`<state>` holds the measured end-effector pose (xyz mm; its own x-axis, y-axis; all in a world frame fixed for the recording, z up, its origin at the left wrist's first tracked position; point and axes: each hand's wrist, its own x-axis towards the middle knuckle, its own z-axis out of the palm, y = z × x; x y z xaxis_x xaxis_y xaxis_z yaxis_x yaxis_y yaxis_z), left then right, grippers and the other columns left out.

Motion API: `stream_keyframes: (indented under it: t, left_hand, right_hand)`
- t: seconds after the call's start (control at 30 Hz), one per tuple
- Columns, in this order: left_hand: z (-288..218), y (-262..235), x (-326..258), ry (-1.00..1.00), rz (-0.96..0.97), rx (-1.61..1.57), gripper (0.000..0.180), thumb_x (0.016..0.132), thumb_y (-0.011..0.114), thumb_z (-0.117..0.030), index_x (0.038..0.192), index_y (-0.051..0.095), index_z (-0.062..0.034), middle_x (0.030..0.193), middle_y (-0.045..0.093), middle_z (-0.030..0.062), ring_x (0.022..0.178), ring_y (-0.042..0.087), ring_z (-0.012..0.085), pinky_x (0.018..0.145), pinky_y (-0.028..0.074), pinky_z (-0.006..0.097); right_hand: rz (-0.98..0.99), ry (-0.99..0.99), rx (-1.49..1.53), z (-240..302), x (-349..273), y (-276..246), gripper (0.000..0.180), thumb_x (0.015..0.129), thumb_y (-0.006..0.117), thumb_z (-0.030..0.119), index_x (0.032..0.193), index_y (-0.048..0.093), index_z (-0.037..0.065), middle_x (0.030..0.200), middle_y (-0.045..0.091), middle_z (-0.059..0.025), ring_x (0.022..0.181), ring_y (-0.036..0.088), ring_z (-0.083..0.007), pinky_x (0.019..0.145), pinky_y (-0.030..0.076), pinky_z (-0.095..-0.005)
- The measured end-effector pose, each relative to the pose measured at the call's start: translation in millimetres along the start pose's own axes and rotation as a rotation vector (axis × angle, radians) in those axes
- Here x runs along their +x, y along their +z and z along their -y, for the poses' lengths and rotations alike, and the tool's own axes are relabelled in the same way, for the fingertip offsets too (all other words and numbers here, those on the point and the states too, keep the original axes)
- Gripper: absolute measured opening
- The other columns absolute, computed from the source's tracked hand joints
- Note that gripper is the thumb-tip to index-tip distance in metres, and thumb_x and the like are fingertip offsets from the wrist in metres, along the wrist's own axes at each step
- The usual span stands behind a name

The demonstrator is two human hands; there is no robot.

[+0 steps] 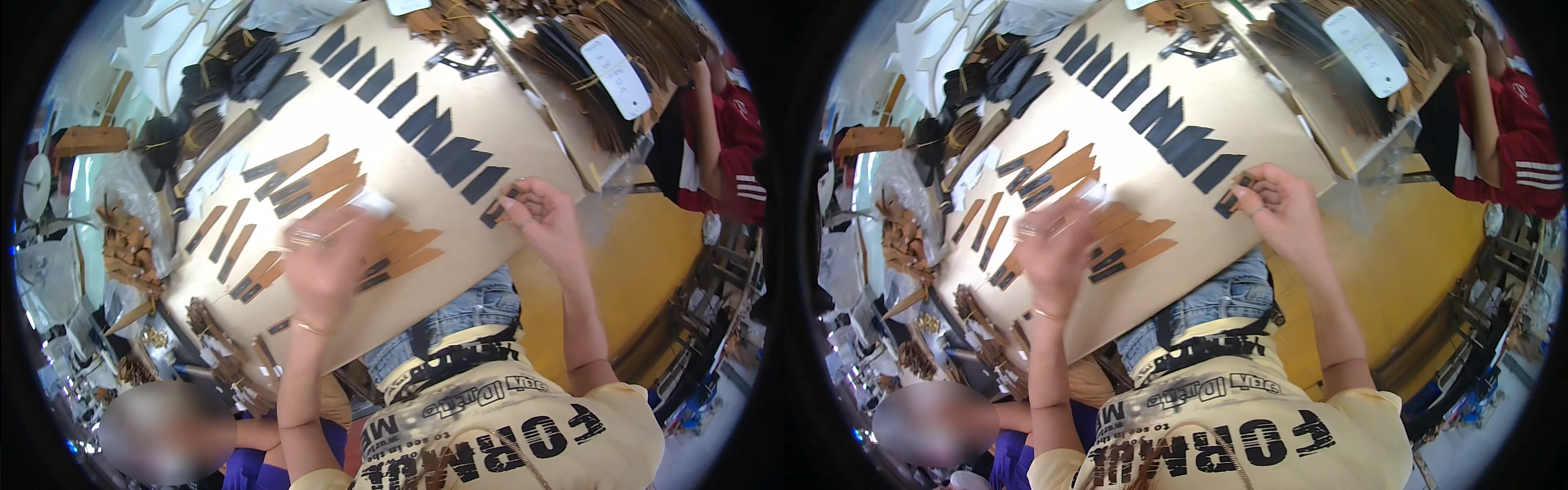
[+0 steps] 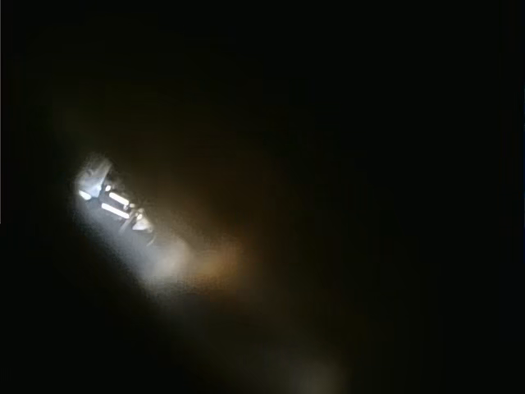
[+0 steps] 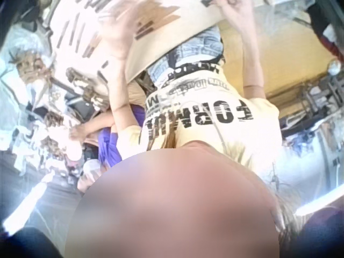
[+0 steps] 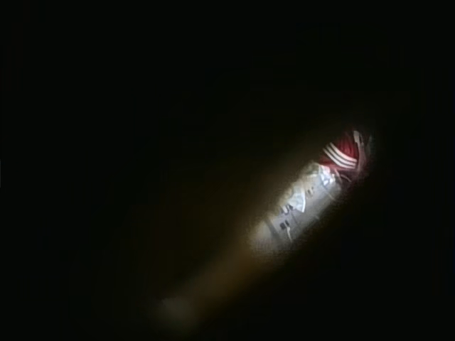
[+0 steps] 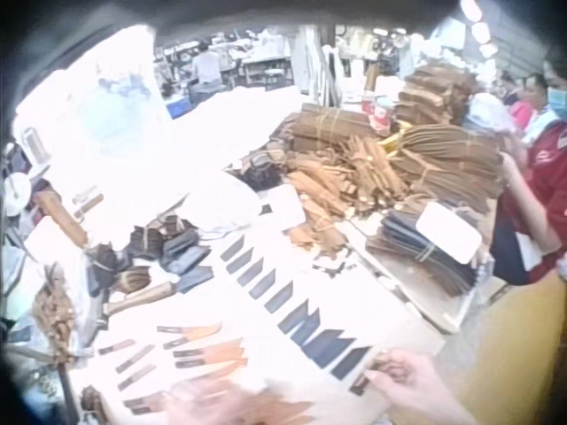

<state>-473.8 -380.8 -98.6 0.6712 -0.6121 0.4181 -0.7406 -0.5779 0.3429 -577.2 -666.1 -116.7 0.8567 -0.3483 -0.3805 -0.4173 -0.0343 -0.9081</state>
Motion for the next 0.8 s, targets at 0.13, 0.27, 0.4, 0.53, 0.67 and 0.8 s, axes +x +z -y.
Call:
stream_keyframes:
  t: [0.13,0.27,0.4,0.53,0.67,0.8]
  left_hand:
    - [-69,54,9,0.316,-0.016,0.054,0.025,0.076,0.067,-0.013,0.098,0.071,-0.003,0.095,0.063,0.0051,0.089,0.061,0.0169,0.081,0.043,0.037]
    - [-78,67,10,0.33,0.083,0.102,0.023,0.08,0.067,-0.014,0.102,0.072,-0.0073,0.1,0.061,0.0014,0.092,0.059,0.0149,0.083,0.042,0.036]
    - [-91,75,6,0.342,0.074,0.134,0.024,0.08,0.066,-0.015,0.102,0.071,-0.006,0.099,0.06,0.002,0.091,0.058,0.0155,0.084,0.04,0.035]
    - [-98,77,5,0.336,0.149,0.215,0.025,0.079,0.064,-0.014,0.101,0.07,-0.0045,0.099,0.06,0.0027,0.091,0.057,0.0152,0.083,0.04,0.034]
    - [-102,80,9,0.321,0.146,0.203,0.024,0.08,0.062,-0.014,0.1,0.07,-0.0043,0.097,0.059,0.003,0.09,0.057,0.0151,0.082,0.04,0.034]
    - [-101,81,6,0.307,0.136,0.183,0.023,0.08,0.062,-0.015,0.099,0.07,-0.0055,0.096,0.059,0.003,0.088,0.056,0.0155,0.082,0.04,0.035]
  right_hand:
    - [0.011,-0.002,0.045,4,1,3,0.019,0.091,0.066,0.001,0.107,0.061,-0.008,0.09,0.068,-0.0063,0.079,0.065,-0.0086,0.071,0.053,-0.0216]
    - [-0.006,-0.019,0.028,6,2,3,0.016,0.089,0.067,0.002,0.102,0.064,-0.008,0.082,0.066,-0.0046,0.075,0.063,-0.0073,0.068,0.051,-0.0206]
    - [0.041,0.007,-0.005,3,4,0,0.019,0.092,0.065,0.001,0.108,0.06,-0.007,0.092,0.068,-0.0075,0.08,0.066,-0.0097,0.072,0.054,-0.0231]
    - [0.036,0.008,0.019,1,3,0,0.019,0.092,0.065,0.001,0.108,0.06,-0.007,0.091,0.068,-0.0074,0.08,0.066,-0.01,0.073,0.053,-0.0229]
    - [0.052,-0.059,-0.021,2,-2,0,0.02,0.091,0.066,0.001,0.11,0.062,-0.007,0.095,0.07,-0.007,0.079,0.066,-0.0102,0.074,0.054,-0.0249]
    - [0.096,-0.304,-0.343,7,-18,0,0.027,0.087,0.069,0.001,0.114,0.065,-0.004,0.097,0.072,-0.007,0.08,0.067,-0.0159,0.074,0.054,-0.0288]
